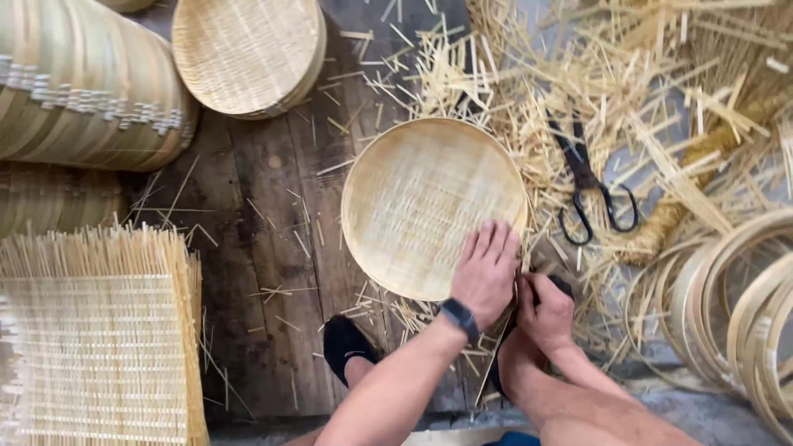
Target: The recorder is assembling and weaving bamboo strips into circular steamer components using a wooden form and shears.
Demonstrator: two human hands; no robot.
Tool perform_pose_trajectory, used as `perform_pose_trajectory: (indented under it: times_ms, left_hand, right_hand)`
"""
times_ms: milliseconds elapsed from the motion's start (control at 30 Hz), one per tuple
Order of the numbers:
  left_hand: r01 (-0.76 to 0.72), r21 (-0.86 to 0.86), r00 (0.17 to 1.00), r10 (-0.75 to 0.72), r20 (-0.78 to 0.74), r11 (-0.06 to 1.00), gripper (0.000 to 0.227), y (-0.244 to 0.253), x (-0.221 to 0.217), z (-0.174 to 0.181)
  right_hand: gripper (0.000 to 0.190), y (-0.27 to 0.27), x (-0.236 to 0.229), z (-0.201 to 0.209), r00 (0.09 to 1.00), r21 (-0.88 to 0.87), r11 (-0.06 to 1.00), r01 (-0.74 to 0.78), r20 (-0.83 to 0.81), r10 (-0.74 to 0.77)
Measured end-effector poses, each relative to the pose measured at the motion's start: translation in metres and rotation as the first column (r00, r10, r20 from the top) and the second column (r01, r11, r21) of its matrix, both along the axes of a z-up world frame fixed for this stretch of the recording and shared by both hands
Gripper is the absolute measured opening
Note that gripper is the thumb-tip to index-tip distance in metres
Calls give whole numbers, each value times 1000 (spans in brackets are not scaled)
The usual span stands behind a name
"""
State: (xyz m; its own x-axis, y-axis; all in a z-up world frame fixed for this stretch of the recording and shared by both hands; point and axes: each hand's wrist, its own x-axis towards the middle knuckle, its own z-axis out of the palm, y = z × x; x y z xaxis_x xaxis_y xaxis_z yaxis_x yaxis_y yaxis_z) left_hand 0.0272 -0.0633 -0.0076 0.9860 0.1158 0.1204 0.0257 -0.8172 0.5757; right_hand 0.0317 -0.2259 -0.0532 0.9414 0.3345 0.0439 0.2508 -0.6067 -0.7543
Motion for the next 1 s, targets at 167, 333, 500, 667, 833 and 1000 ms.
perform_pose_trajectory:
  times_ms: [167,333,500,667,833,1000]
  left_hand:
    - [72,304,994,-44,-97,950,55,46,-50,-15]
    - [277,356,954,-299,7,893,47,173,-45,4]
    - [13,512,946,-176,273,859,24,308,19,-2]
    - [-287,556,954,285,93,780,29,413,81,-27]
    - [-371,484,928,312,202,792,30,441,102,-52]
    - [-360,460,932,331,146,812,32,446,97,-79]
  right_hand:
    - [12,3,-2,3,1000,25,999,22,1,-22]
    - [13,1,-6,-9,999,-36,999,32,-39,-33]
    - [14,2,-7,-17,1000,-40,999,16,-22,-17]
    - [13,-1,-4,-30,997,-75,997,1,-79,-7]
    - [10,-16,-4,-62,989,-24,1000,8,-150,-12]
    - [11,-15,-5,-60,977,-1,1000,28,-210,-27]
